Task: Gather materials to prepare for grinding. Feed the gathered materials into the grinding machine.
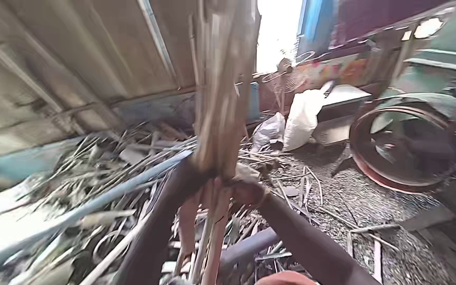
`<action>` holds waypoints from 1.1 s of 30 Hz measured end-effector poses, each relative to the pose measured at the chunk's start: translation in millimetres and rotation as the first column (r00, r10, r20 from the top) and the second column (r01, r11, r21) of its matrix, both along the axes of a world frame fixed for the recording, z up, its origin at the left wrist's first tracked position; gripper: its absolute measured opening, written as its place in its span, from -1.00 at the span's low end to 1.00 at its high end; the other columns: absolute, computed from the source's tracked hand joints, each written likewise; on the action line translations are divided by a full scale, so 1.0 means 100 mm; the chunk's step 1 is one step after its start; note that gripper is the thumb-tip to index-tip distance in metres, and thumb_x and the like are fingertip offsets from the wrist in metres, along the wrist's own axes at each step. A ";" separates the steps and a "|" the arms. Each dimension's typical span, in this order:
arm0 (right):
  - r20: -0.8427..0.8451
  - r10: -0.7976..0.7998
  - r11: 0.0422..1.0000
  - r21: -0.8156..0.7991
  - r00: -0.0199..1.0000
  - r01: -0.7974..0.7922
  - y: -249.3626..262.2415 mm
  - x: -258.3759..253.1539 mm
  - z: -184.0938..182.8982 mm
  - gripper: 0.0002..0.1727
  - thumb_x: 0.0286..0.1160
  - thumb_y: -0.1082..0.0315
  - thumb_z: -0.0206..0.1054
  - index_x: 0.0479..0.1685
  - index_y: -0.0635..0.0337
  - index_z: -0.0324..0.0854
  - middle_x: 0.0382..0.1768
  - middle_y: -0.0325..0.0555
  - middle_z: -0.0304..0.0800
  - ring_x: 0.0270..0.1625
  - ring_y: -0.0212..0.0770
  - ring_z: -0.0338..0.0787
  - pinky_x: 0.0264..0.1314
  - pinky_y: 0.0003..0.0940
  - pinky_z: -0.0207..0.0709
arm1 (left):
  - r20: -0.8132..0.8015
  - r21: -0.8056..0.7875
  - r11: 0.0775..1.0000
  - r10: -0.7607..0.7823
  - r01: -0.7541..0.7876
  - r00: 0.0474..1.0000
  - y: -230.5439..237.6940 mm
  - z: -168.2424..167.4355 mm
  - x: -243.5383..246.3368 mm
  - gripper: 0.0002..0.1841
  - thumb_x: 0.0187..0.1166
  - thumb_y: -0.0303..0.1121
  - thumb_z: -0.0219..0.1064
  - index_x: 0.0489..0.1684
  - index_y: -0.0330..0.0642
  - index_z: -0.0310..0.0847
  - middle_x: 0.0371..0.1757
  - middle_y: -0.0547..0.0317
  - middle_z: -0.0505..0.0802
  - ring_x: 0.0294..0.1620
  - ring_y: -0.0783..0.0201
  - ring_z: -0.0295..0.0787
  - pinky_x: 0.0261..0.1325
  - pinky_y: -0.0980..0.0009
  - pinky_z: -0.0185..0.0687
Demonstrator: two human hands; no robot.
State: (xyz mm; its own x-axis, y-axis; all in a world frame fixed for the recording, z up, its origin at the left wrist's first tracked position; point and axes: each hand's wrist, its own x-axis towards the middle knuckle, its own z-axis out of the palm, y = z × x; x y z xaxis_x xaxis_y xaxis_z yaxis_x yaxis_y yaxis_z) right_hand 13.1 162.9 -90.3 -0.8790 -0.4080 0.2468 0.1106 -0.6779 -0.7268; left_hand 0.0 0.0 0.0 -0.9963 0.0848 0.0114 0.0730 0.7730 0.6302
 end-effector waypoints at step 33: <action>-0.481 -0.036 0.952 0.251 0.876 0.177 -0.82 -0.49 1.29 -0.81 0.18 0.68 0.51 -0.36 0.31 0.61 -0.47 -0.15 0.69 -0.38 -0.36 0.73 -0.26 -0.45 0.70 | -0.348 0.630 0.776 0.241 0.036 0.906 -0.51 0.60 0.35 -0.87 0.68 -0.45 0.19 -0.27 -0.01 0.56 -0.42 0.40 0.76 -0.33 0.47 0.77 -0.18 0.48 0.77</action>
